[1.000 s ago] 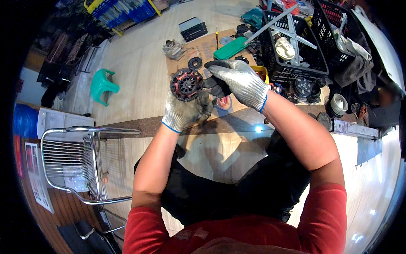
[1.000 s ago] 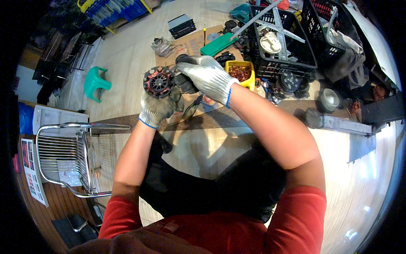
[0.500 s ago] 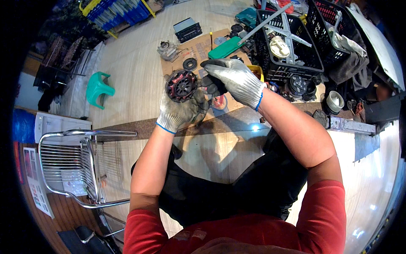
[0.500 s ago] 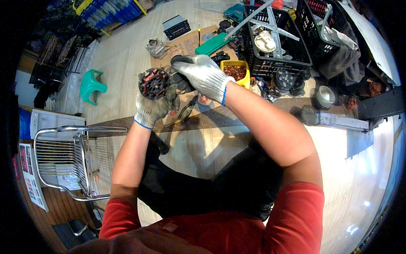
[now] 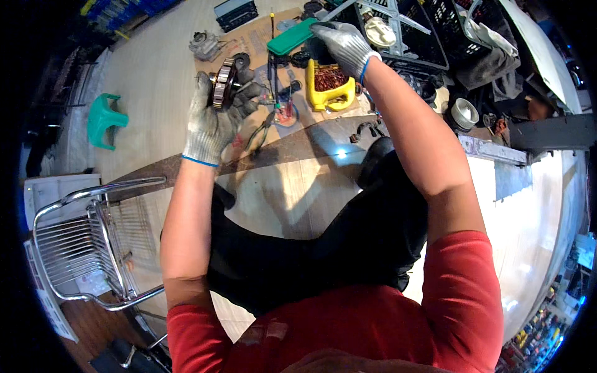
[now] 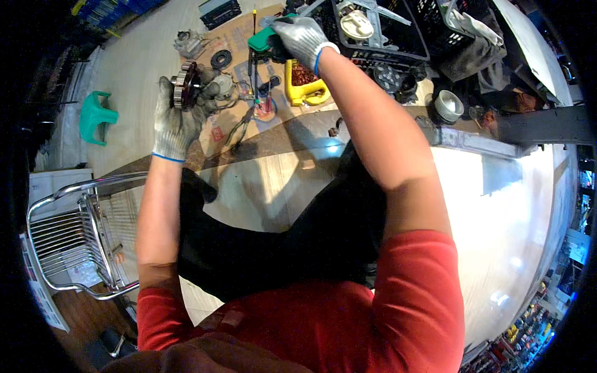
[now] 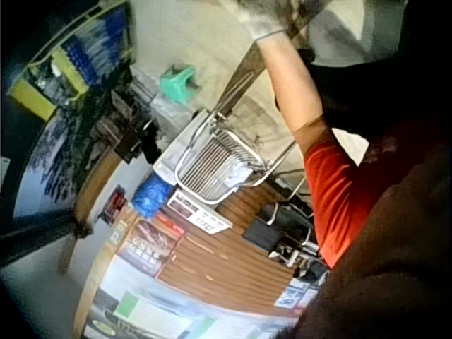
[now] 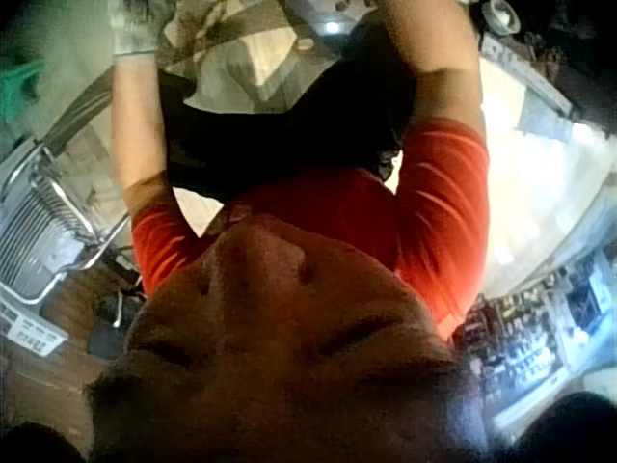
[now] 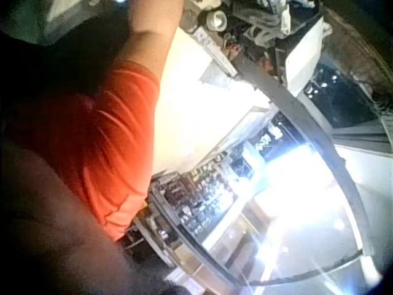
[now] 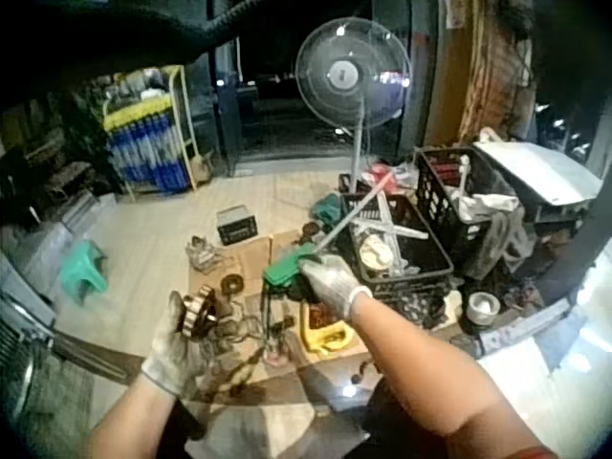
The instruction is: The person, wearing gloves, uses a metal wire to secure parts of a stator or similar mechanical component while sitting on the floor.
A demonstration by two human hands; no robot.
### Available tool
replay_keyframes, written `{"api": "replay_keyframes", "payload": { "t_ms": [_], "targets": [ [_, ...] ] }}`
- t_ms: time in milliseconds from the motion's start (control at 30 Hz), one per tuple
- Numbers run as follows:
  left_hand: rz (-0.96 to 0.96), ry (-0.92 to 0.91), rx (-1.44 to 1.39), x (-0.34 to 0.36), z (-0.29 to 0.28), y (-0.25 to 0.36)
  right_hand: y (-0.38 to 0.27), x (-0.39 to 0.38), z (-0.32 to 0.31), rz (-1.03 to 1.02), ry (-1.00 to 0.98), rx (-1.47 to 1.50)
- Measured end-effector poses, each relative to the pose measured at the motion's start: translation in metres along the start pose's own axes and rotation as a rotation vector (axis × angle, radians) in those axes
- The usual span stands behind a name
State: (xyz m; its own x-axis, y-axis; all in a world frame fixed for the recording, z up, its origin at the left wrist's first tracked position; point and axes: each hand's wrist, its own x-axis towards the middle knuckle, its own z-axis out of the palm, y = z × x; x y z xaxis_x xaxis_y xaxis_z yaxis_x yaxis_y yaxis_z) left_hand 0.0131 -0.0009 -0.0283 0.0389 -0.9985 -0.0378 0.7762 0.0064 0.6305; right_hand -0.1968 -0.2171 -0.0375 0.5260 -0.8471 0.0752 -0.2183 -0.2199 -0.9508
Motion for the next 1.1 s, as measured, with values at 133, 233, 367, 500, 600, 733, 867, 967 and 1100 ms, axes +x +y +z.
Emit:
{"api": "replay_keyframes", "payload": {
  "t_ms": [133, 233, 367, 500, 600, 733, 867, 967, 1100],
  "targets": [
    [0.070, 0.039, 0.007, 0.005, -0.005, -0.003, 0.096, 0.020, -0.028, 0.111, -0.127, -0.530],
    [0.105, 0.010, 0.049, 0.000, -0.011, 0.002, 0.141, 0.001, -0.019, 0.382, -0.128, -0.891],
    [0.107, 0.111, 0.052, 0.005, -0.005, 0.005, 0.222, -0.015, -0.022, 0.467, -0.240, -1.114],
    [0.139, 0.376, 0.038, -0.006, 0.003, 0.010, 0.223, -0.012, 0.040, 0.458, -0.425, -1.121],
    [0.171, 0.260, 0.069, 0.010, 0.006, 0.004, 0.266, -0.001, 0.031, 0.623, -0.341, -1.056],
    [0.236, 0.288, 0.052, 0.001, -0.004, 0.013, 0.278, 0.013, 0.069, 0.768, -0.562, -1.063],
    [0.207, 0.260, 0.025, 0.022, -0.006, 0.009, 0.328, 0.008, 0.047, 0.762, -0.248, -1.082],
    [0.262, 0.338, 0.038, 0.007, -0.010, 0.015, 0.287, 0.000, 0.074, 0.787, -0.236, -1.112],
    [0.311, 0.362, 0.024, 0.001, -0.012, 0.021, 0.259, -0.010, 0.082, 0.782, -0.103, -1.072]
  ]
}}
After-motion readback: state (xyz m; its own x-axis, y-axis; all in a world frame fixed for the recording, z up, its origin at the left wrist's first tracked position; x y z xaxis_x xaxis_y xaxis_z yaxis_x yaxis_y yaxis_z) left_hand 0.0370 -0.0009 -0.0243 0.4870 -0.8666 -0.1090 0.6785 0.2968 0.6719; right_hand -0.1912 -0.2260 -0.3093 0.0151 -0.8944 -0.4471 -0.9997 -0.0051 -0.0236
